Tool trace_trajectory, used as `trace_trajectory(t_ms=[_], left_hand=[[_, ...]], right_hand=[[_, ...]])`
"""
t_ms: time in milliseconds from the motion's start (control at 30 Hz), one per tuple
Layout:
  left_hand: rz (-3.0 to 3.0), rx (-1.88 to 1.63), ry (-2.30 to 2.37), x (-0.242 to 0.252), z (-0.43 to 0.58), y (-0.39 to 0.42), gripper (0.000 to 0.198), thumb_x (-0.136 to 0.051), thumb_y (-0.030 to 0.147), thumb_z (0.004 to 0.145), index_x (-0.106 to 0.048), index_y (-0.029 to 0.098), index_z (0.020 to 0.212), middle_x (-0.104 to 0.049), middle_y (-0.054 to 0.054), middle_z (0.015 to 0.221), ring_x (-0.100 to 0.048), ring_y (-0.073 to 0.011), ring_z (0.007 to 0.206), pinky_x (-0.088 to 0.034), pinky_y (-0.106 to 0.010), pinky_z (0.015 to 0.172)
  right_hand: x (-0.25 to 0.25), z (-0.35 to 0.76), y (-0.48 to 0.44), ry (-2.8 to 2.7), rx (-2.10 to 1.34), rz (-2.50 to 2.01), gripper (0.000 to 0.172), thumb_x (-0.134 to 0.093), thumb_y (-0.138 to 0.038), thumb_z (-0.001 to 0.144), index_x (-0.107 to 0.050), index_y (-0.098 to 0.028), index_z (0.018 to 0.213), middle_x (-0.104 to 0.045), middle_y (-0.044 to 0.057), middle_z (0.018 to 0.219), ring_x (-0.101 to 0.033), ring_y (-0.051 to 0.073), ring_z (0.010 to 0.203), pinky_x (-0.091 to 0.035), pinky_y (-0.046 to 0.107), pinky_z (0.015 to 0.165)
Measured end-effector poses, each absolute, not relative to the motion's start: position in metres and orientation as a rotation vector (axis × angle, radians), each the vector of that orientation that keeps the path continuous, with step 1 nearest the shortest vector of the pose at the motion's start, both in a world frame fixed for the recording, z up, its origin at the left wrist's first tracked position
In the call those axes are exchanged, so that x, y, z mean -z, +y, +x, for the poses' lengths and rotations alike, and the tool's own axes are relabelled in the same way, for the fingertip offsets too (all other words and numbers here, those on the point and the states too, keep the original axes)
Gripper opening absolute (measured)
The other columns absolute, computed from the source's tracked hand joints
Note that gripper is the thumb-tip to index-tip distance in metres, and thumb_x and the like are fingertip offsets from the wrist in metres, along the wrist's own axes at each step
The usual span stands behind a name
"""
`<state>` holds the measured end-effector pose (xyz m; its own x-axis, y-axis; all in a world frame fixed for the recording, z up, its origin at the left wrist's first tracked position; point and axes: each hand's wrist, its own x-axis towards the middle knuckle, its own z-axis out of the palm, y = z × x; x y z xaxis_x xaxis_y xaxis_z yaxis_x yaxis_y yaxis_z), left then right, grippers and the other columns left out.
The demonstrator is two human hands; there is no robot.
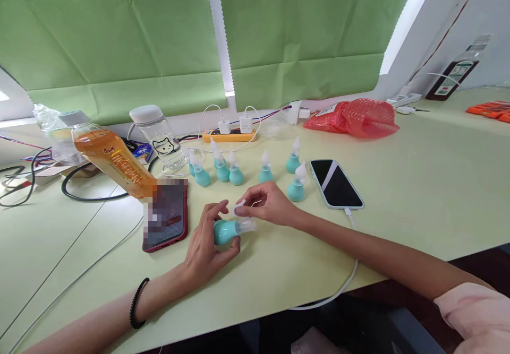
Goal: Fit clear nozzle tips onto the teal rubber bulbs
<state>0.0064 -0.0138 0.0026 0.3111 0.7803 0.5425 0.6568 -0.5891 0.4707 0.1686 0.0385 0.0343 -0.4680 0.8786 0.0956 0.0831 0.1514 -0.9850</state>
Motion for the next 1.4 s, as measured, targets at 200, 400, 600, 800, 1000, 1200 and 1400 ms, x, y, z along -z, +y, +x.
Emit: trace_trajectory(t_ms=[200, 400, 600, 800, 1000, 1200, 1400], left_hand=[[2.167, -1.057, 1.370, -0.013, 0.001, -0.011, 0.019, -0.046, 0.015, 0.067, -0.051, 0.016, 0.085, -0.052, 0.002, 0.061, -0.045, -0.0095, 0.052, -0.038, -0.021, 0.051], [2.088, -1.142, 1.197, -0.007, -0.003, -0.009, 0.021, -0.056, 0.024, 0.070, -0.058, 0.016, 0.088, -0.063, -0.002, 0.075, -0.054, -0.0105, 0.059, -0.041, -0.020, 0.055], [2.143, -1.107, 1.187, -0.005, -0.003, -0.007, 0.020, -0.057, 0.026, 0.071, -0.062, 0.015, 0.087, -0.062, -0.002, 0.067, -0.053, -0.0115, 0.057, -0.040, -0.022, 0.053], [2.241, -1.177, 1.198, -0.004, -0.003, -0.007, 0.023, -0.056, 0.027, 0.071, -0.063, 0.014, 0.088, -0.055, -0.002, 0.057, -0.047, -0.0104, 0.051, -0.035, -0.022, 0.047], [2.297, -1.265, 1.153, -0.002, -0.002, -0.006, 0.021, -0.057, 0.023, 0.070, -0.063, 0.014, 0.088, -0.054, -0.002, 0.057, -0.046, -0.0096, 0.050, -0.034, -0.021, 0.045], [2.430, -1.325, 1.101, 0.001, -0.003, -0.007, 0.020, -0.058, 0.020, 0.069, -0.062, 0.012, 0.087, -0.053, -0.002, 0.056, -0.043, -0.0102, 0.051, -0.035, -0.023, 0.046], [2.559, -1.324, 1.079, 0.001, -0.002, -0.006, 0.018, -0.057, 0.019, 0.070, -0.062, 0.012, 0.085, -0.053, -0.002, 0.055, -0.044, -0.0110, 0.051, -0.035, -0.025, 0.047]], right_hand=[[-0.040, 0.190, 0.043, -1.629, -1.545, -0.787, 0.013, -0.069, -0.019, 0.058, -0.061, -0.013, 0.067, -0.063, 0.002, 0.063, -0.059, 0.011, 0.056, -0.051, 0.025, 0.056], [-0.034, 0.192, 0.039, -1.678, -1.519, -0.874, 0.024, -0.071, -0.015, 0.053, -0.067, -0.016, 0.076, -0.067, 0.004, 0.076, -0.062, 0.016, 0.072, -0.053, 0.026, 0.066], [-0.041, 0.198, 0.036, -1.918, -1.342, -0.786, 0.025, -0.070, -0.017, 0.056, -0.068, -0.019, 0.080, -0.068, 0.003, 0.078, -0.062, 0.014, 0.068, -0.053, 0.025, 0.064], [-0.043, 0.197, 0.034, -2.101, -1.215, -0.875, 0.025, -0.066, -0.026, 0.062, -0.067, -0.018, 0.085, -0.068, 0.003, 0.071, -0.061, 0.013, 0.060, -0.052, 0.024, 0.056], [-0.035, 0.193, 0.034, -2.005, -1.273, -0.958, 0.024, -0.066, -0.029, 0.061, -0.067, -0.017, 0.082, -0.068, 0.004, 0.068, -0.061, 0.014, 0.061, -0.052, 0.025, 0.055], [-0.028, 0.191, 0.035, -1.821, -1.626, -0.921, 0.021, -0.067, -0.025, 0.060, -0.067, -0.014, 0.078, -0.067, 0.003, 0.062, -0.061, 0.011, 0.055, -0.053, 0.024, 0.056], [-0.030, 0.189, 0.036, -1.789, -1.689, -0.919, 0.020, -0.068, -0.023, 0.058, -0.067, -0.011, 0.074, -0.066, 0.003, 0.060, -0.061, 0.011, 0.052, -0.052, 0.023, 0.055]])
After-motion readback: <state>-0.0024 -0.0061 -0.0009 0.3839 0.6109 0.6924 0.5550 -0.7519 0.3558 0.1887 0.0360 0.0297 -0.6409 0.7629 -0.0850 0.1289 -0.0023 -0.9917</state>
